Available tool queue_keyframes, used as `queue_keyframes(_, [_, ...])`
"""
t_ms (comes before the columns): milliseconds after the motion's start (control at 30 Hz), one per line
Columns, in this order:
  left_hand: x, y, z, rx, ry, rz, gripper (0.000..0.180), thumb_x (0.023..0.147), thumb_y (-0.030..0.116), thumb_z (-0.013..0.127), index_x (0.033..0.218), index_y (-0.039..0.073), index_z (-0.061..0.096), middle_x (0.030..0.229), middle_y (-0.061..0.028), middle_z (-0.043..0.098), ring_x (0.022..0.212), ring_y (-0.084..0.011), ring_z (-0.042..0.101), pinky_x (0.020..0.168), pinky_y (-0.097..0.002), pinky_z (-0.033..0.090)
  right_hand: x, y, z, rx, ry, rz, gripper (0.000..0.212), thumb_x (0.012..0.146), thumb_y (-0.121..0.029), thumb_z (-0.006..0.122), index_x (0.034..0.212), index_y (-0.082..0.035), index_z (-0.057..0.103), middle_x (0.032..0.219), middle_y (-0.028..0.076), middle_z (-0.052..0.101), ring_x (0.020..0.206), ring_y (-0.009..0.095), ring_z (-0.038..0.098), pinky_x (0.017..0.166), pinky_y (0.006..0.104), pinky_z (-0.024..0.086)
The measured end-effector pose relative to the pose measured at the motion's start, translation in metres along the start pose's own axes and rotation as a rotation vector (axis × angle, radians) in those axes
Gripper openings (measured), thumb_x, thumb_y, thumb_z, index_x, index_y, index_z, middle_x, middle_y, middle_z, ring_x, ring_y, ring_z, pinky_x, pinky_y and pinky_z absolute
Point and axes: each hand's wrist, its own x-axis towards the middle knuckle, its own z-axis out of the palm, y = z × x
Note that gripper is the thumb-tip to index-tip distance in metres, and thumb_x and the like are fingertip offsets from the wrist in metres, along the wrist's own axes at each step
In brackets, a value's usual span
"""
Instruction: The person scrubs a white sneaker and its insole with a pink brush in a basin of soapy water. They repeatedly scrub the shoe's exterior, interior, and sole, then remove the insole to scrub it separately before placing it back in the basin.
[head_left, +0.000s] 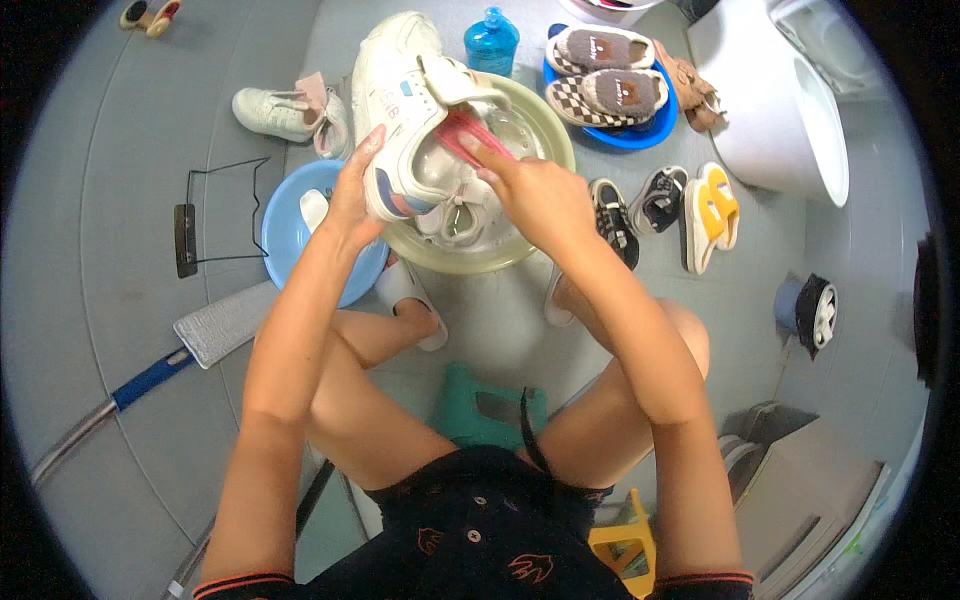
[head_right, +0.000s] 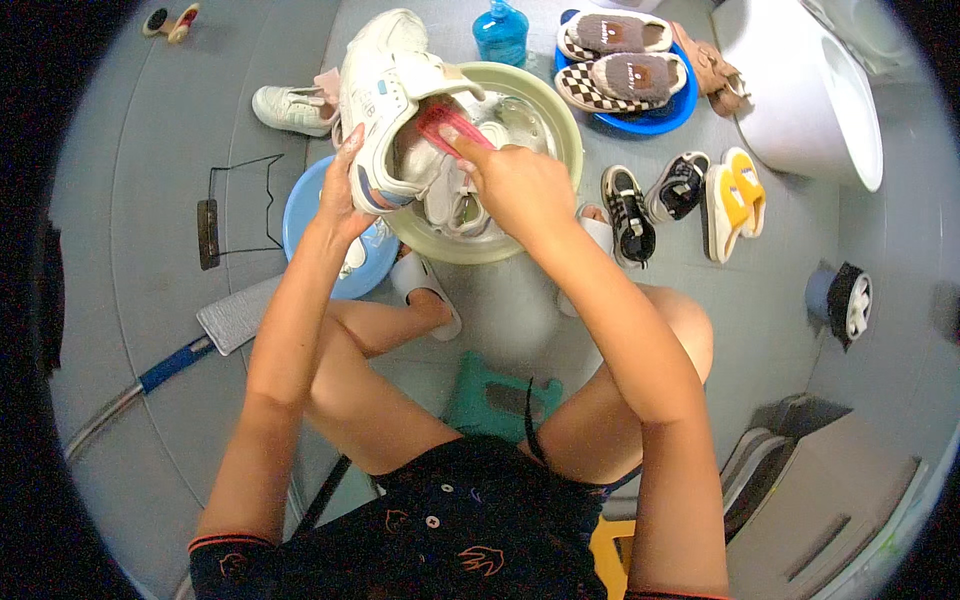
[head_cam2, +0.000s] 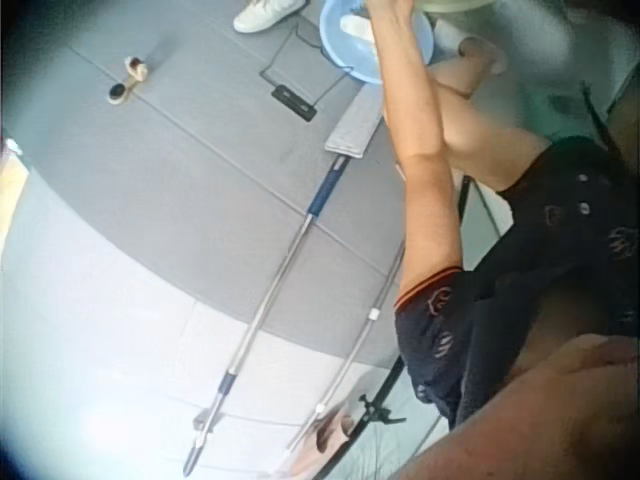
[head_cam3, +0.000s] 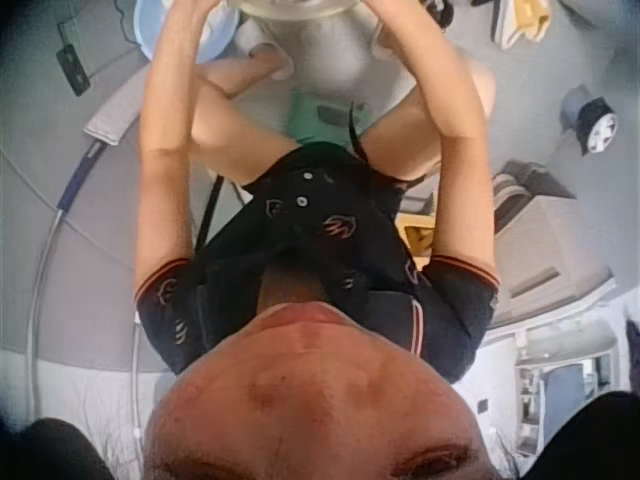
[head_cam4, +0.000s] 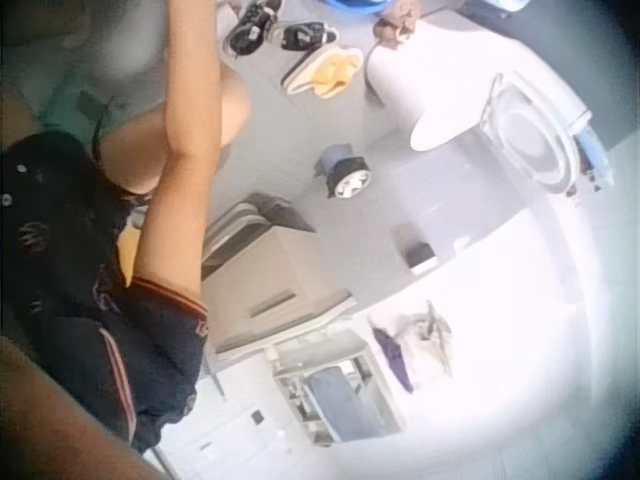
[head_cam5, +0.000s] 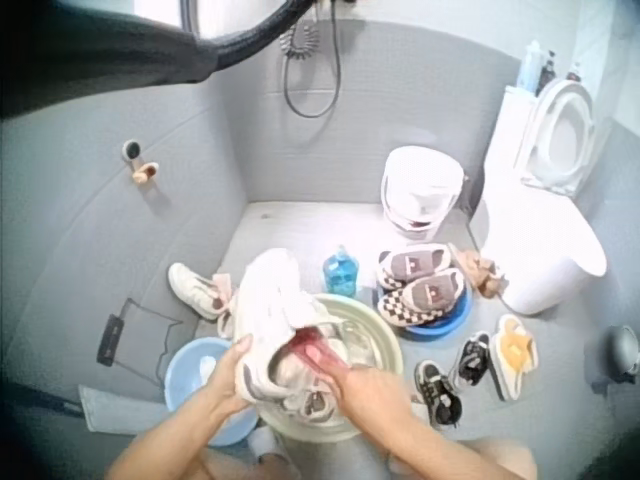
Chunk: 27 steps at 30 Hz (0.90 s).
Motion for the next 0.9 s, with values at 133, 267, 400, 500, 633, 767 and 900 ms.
queue_keyframes(133, [0.002, -0.006, 0.01, 0.058, 0.025, 0.031, 0.054, 0.097, 0.037, 0.046, 0.139, 0.005, 0.039, 0.132, -0.014, 0.053, 0.118, -0.0272, 0.056, 0.099, -0.0423, 0.047, -0.004, -0.005, 0.009, 0.062, 0.04, 0.105, 0.04, 0.093, -0.035, 0.053, 0.132, -0.041, 0.05, 0.072, 0.014, 0.065, 0.065, 0.034, 0.064, 0.059, 0.0462, 0.05])
queue_keyframes(267, [0.003, -0.006, 0.01, -0.019, 0.044, -0.002, 0.053, 0.095, 0.036, 0.052, 0.137, 0.005, 0.042, 0.131, -0.0143, 0.054, 0.115, -0.0278, 0.057, 0.097, -0.0436, 0.048, 0.002, -0.005, 0.017, 0.075, 0.07, 0.174, 0.04, 0.093, -0.037, 0.053, 0.133, -0.04, 0.05, 0.07, 0.015, 0.065, 0.066, 0.035, 0.064, 0.06, 0.0462, 0.05])
queue_keyframes(400, [0.002, -0.01, 0.008, -0.027, 0.056, 0.005, 0.052, 0.095, 0.036, 0.05, 0.136, 0.005, 0.043, 0.13, -0.0146, 0.055, 0.115, -0.0298, 0.056, 0.098, -0.0466, 0.047, 0.003, -0.004, 0.026, 0.113, 0.043, 0.171, 0.037, 0.093, -0.038, 0.052, 0.131, -0.036, 0.054, 0.073, 0.016, 0.066, 0.068, 0.036, 0.065, 0.064, 0.0471, 0.051])
queue_keyframes(500, [-0.004, -0.002, -0.001, -0.017, 0.02, 0.02, 0.052, 0.095, 0.035, 0.05, 0.136, 0.004, 0.043, 0.129, -0.0148, 0.055, 0.115, -0.0296, 0.056, 0.1, -0.0472, 0.045, 0.002, 0.008, 0.023, 0.239, -0.114, -0.059, 0.034, 0.093, -0.038, 0.052, 0.127, -0.033, 0.058, 0.077, 0.017, 0.067, 0.07, 0.037, 0.064, 0.069, 0.0475, 0.051])
queue_keyframes(633, [-0.014, -0.002, -0.008, 0.098, 0.031, -0.037, 0.051, 0.095, 0.034, 0.05, 0.135, 0.002, 0.044, 0.127, -0.0155, 0.056, 0.114, -0.029, 0.056, 0.099, -0.0474, 0.045, -0.014, 0.007, 0.018, 0.351, -0.172, -0.187, 0.033, 0.093, -0.037, 0.053, 0.124, -0.032, 0.061, 0.079, 0.018, 0.067, 0.07, 0.038, 0.064, 0.072, 0.0475, 0.051])
queue_keyframes(767, [-0.017, -0.01, -0.001, 0.067, 0.021, -0.071, 0.055, 0.095, 0.034, 0.05, 0.136, 0.0, 0.04, 0.129, -0.0175, 0.054, 0.115, -0.0304, 0.056, 0.098, -0.0464, 0.047, -0.013, 0.012, 0.024, 0.124, -0.035, -0.081, 0.03, 0.092, -0.036, 0.055, 0.12, -0.032, 0.063, 0.073, 0.014, 0.066, 0.067, 0.034, 0.065, 0.062, 0.0456, 0.05])
queue_keyframes(900, [-0.008, -0.013, 0.007, 0.062, 0.011, -0.043, 0.056, 0.094, 0.034, 0.05, 0.137, -0.002, 0.038, 0.13, -0.0187, 0.053, 0.115, -0.031, 0.056, 0.098, -0.0465, 0.048, -0.013, 0.012, 0.022, 0.059, 0.092, 0.027, 0.029, 0.091, -0.036, 0.055, 0.119, -0.031, 0.063, 0.07, 0.013, 0.066, 0.066, 0.033, 0.065, 0.057, 0.045, 0.05])
